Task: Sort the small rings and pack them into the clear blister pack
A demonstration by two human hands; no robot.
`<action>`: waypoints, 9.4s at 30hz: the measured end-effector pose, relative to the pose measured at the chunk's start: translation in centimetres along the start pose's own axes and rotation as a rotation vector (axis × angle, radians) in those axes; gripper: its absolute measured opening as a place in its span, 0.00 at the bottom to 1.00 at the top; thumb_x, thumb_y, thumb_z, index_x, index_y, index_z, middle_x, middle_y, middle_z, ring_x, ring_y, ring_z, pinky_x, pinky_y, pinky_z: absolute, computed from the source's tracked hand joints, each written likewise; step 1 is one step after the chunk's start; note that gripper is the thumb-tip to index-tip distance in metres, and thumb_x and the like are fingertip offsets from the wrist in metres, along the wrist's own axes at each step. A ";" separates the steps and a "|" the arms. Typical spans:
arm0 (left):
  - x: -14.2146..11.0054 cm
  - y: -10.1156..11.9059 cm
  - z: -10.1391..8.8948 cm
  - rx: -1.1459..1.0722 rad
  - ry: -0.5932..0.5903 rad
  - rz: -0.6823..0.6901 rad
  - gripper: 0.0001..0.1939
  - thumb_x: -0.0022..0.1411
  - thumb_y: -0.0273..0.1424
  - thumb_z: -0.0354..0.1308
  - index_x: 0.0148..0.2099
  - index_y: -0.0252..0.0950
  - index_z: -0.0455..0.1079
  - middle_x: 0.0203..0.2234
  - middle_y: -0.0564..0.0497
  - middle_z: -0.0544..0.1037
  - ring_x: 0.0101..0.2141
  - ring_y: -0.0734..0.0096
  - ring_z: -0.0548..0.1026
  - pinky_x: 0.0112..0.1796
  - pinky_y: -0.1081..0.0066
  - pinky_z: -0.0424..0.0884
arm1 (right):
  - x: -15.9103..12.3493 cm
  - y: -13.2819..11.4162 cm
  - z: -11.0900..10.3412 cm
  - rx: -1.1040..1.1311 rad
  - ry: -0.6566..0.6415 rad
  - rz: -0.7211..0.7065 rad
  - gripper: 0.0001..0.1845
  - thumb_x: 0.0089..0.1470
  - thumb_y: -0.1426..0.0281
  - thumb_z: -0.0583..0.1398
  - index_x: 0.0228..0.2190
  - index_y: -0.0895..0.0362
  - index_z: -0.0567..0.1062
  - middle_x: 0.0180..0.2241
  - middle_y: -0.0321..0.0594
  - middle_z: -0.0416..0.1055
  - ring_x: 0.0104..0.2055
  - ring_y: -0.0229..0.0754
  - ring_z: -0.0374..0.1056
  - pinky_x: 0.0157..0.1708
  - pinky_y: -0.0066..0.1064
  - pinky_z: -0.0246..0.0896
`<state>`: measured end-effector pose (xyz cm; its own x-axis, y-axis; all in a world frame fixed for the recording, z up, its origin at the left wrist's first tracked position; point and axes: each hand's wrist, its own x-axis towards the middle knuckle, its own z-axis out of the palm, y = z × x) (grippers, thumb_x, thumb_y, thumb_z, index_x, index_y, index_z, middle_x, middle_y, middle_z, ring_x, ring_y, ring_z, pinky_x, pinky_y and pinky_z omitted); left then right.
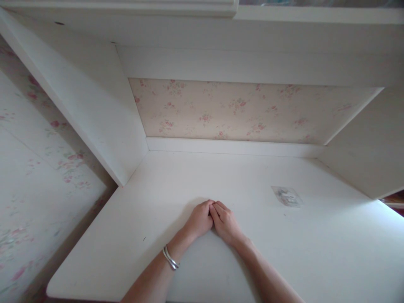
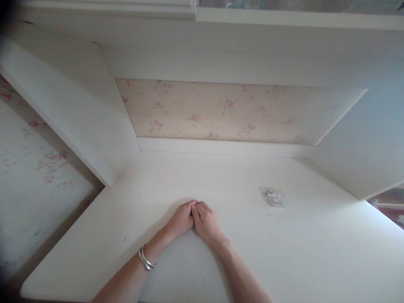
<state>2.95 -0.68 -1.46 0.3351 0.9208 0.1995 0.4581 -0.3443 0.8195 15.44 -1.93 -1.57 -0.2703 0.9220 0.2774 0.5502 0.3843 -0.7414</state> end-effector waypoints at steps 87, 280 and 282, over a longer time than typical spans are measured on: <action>-0.2 0.1 0.1 0.067 -0.030 -0.037 0.16 0.54 0.18 0.46 0.42 0.35 0.68 0.36 0.47 0.76 0.38 0.68 0.73 0.43 0.70 0.67 | -0.1 0.2 0.0 -0.012 -0.001 -0.038 0.19 0.63 0.64 0.45 0.26 0.55 0.67 0.29 0.39 0.66 0.32 0.38 0.63 0.33 0.30 0.59; -0.2 -0.3 0.1 0.088 -0.017 0.000 0.17 0.53 0.18 0.46 0.42 0.35 0.68 0.37 0.46 0.76 0.39 0.67 0.73 0.43 0.69 0.67 | -0.1 0.5 0.1 -0.037 -0.025 -0.048 0.18 0.64 0.65 0.44 0.27 0.55 0.67 0.30 0.39 0.65 0.32 0.38 0.63 0.34 0.30 0.59; -0.2 -0.3 0.1 0.089 -0.021 0.001 0.17 0.53 0.18 0.46 0.42 0.35 0.68 0.37 0.46 0.76 0.39 0.67 0.73 0.43 0.70 0.68 | -0.1 0.4 0.1 -0.036 -0.027 -0.043 0.18 0.64 0.65 0.44 0.27 0.55 0.67 0.30 0.39 0.65 0.32 0.38 0.63 0.34 0.30 0.58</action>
<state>2.86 -0.80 -1.82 0.3521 0.9168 0.1886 0.5287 -0.3611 0.7682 15.67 -1.85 -1.96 -0.3154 0.9030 0.2916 0.5654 0.4256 -0.7066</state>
